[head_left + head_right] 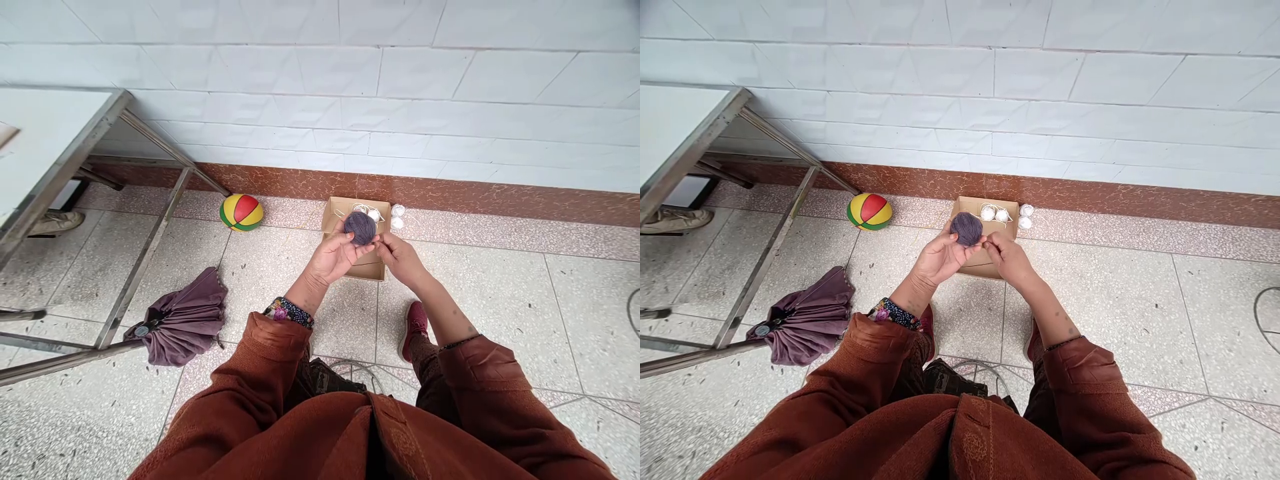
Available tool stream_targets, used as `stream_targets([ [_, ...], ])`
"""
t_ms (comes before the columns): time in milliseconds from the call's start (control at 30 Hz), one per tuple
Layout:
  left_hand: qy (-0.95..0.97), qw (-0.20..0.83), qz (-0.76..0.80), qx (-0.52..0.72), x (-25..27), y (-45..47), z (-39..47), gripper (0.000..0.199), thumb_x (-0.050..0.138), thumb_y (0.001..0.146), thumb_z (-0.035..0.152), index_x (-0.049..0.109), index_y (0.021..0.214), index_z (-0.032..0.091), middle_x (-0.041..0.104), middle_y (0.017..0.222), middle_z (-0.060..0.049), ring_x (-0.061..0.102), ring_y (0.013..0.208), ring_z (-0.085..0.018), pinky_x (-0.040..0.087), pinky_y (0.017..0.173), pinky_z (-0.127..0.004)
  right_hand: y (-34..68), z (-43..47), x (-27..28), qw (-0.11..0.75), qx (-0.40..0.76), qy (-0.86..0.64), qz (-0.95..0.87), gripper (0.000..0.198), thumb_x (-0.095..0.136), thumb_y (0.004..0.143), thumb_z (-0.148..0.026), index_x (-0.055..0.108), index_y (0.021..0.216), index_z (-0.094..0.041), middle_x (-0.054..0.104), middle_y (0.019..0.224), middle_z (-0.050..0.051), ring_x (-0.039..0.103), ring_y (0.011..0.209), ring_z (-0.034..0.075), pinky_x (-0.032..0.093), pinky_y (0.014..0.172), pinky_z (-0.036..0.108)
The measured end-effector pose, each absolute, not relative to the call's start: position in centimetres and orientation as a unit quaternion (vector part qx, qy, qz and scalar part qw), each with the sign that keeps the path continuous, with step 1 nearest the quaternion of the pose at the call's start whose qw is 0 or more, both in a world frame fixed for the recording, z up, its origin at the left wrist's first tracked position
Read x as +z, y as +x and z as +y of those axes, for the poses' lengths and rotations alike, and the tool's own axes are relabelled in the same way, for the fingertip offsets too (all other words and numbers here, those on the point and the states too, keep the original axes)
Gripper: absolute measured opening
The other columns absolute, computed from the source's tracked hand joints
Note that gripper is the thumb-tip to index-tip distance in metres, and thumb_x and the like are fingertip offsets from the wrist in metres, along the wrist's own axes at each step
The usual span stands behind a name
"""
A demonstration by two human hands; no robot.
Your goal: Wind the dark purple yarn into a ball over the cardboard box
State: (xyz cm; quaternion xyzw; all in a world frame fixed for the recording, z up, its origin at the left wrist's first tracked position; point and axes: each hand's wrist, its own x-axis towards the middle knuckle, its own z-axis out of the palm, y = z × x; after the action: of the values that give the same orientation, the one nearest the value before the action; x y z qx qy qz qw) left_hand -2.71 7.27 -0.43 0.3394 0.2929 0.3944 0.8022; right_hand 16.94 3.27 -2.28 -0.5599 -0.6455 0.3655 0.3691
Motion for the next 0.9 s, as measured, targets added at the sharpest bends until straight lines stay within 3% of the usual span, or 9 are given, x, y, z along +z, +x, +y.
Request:
stream_targets([
  [133,0.416,0.720,0.401,0.383,-1.5,-3.3,8.2,0.063,0.081,0.075,0.033,0.060,0.134,0.027,0.071,0.117,-0.005,0.069,0.090,-0.018,0.052,0.081,-0.033,17.0,2.6,-0.6,0.361,0.444,-0.476,-0.668,0.028,0.062,0.102,-0.048,0.065,0.087,-0.024,0.063,0.079,0.000,0.053,0.069,0.017,0.044,0.069,0.032],
  [267,0.487,0.671,0.422,0.366,-1.7,-3.1,8.0,0.055,0.083,0.071,0.027,0.064,0.122,0.022,0.071,0.116,-0.005,0.066,0.103,-0.019,0.051,0.093,-0.034,17.5,2.6,0.2,0.431,0.467,-0.470,-0.613,0.030,0.072,0.097,-0.053,0.070,0.089,-0.024,0.065,0.081,0.000,0.055,0.073,0.016,0.046,0.071,0.031],
  [367,0.512,0.698,0.381,0.324,-1.5,-2.7,7.5,0.055,0.084,0.069,0.027,0.065,0.120,0.020,0.072,0.115,-0.006,0.065,0.108,-0.021,0.049,0.101,-0.037,17.9,2.9,-0.2,0.483,0.444,-0.497,-0.568,0.031,0.077,0.094,-0.054,0.071,0.087,-0.025,0.064,0.079,-0.001,0.054,0.072,0.016,0.046,0.071,0.031],
  [500,0.519,0.742,0.337,0.257,-1.2,-2.5,6.8,0.052,0.083,0.075,0.032,0.067,0.123,0.019,0.070,0.110,-0.006,0.063,0.098,-0.019,0.050,0.089,-0.033,18.1,3.4,-1.0,0.514,0.372,-0.545,-0.548,0.030,0.077,0.094,-0.052,0.071,0.083,-0.024,0.064,0.080,-0.001,0.053,0.072,0.016,0.045,0.072,0.033],
  [600,0.500,0.764,0.319,0.254,-1.2,-2.5,6.6,0.056,0.083,0.077,0.035,0.065,0.129,0.022,0.067,0.109,-0.005,0.061,0.092,-0.017,0.049,0.076,-0.028,18.1,3.7,-1.5,0.507,0.335,-0.579,-0.543,0.031,0.074,0.094,-0.052,0.069,0.082,-0.024,0.062,0.079,-0.001,0.052,0.072,0.017,0.044,0.073,0.034],
  [767,0.439,0.816,0.263,0.268,-1.2,-2.7,6.4,0.072,0.085,0.076,0.034,0.062,0.145,0.030,0.068,0.121,-0.007,0.061,0.087,-0.014,0.049,0.070,-0.026,18.0,3.9,-2.3,0.480,0.336,-0.620,-0.522,0.031,0.069,0.096,-0.052,0.066,0.083,-0.024,0.059,0.074,-0.002,0.050,0.070,0.017,0.042,0.071,0.033],
  [900,0.384,0.846,0.227,0.291,-1.6,-2.9,6.5,0.070,0.088,0.075,0.036,0.068,0.141,0.022,0.072,0.121,-0.011,0.065,0.088,-0.016,0.051,0.073,-0.028,17.6,4.0,-2.9,0.457,0.335,-0.617,-0.546,0.028,0.065,0.098,-0.047,0.064,0.082,-0.024,0.061,0.075,0.000,0.051,0.069,0.018,0.042,0.069,0.032],
])
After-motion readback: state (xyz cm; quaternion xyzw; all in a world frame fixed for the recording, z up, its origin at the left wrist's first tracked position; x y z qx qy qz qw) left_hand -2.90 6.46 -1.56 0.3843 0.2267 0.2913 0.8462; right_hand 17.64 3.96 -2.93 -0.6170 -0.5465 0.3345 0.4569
